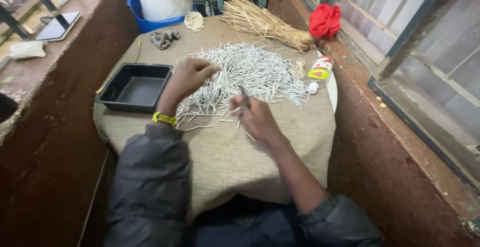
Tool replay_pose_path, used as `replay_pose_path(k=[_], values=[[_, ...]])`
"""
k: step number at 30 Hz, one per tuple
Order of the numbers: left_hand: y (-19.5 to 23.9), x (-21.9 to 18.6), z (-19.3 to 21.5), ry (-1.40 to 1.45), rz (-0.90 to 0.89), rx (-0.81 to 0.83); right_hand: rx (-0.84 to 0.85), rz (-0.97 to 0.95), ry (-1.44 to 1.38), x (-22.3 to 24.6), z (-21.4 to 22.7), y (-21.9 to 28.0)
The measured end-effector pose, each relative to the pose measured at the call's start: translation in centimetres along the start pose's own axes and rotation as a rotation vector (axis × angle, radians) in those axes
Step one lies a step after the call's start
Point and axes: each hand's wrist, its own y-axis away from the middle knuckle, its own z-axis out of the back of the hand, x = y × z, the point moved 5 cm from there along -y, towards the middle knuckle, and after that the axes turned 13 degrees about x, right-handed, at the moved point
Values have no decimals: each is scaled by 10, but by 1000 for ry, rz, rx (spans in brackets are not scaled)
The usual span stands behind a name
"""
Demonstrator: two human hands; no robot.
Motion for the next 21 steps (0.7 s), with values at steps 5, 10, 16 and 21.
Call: replay_pose_path(k=[5,10,16,21], values=[[44,38,17,-403,391,57,-39,55,15,-17,9,-9],[26,71,18,-648,414,-50,-74,46,39,-10,11,-6],[-58,38,-33,-439,202,-82,-127,-8,-19,-18,15,-7],[-116,69,-64,-577,237,-146,-156,-51,-45,-35,20,-8]])
